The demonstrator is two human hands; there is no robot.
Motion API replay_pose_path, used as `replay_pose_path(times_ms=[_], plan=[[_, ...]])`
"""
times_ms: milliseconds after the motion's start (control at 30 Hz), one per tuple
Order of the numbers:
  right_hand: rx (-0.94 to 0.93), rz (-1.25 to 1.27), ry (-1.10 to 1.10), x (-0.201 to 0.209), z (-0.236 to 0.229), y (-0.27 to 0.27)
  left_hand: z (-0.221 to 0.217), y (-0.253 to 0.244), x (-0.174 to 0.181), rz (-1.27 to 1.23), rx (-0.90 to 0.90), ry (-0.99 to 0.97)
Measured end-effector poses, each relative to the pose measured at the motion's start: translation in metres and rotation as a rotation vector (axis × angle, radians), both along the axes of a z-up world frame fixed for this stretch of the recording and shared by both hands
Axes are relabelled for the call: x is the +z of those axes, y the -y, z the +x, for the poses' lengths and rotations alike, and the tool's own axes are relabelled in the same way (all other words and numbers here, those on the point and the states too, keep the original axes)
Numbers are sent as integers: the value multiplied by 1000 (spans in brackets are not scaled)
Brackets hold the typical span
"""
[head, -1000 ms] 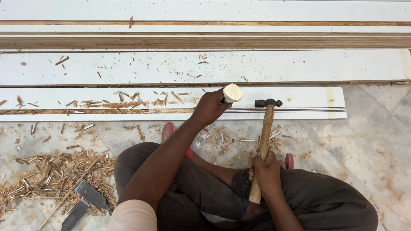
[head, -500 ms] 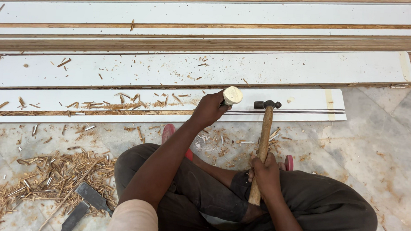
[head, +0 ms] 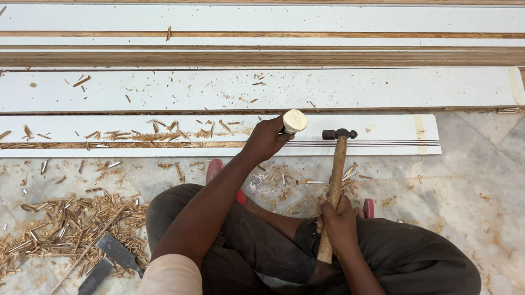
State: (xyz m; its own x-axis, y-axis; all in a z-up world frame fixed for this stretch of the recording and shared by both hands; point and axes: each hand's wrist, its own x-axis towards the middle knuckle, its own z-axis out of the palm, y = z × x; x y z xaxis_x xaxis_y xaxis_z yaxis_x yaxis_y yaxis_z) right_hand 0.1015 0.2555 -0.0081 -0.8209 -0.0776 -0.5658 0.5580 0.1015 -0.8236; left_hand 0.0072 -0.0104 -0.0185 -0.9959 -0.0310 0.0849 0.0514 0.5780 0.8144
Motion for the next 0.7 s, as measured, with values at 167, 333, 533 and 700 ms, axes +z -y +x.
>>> replay_pose_path(times_ms=[167, 333, 533, 700], plan=[[34, 13, -81, 16, 4, 1, 0, -1, 0, -57, -14, -12], [145, 207, -394, 86, 17, -14, 3, -6, -1, -66, -54, -57], [91, 502, -596, 123, 32, -33, 1, -12, -3, -135, -77, -50], [471, 655, -749, 87, 30, -32, -1, -12, -4, -118, -87, -31]])
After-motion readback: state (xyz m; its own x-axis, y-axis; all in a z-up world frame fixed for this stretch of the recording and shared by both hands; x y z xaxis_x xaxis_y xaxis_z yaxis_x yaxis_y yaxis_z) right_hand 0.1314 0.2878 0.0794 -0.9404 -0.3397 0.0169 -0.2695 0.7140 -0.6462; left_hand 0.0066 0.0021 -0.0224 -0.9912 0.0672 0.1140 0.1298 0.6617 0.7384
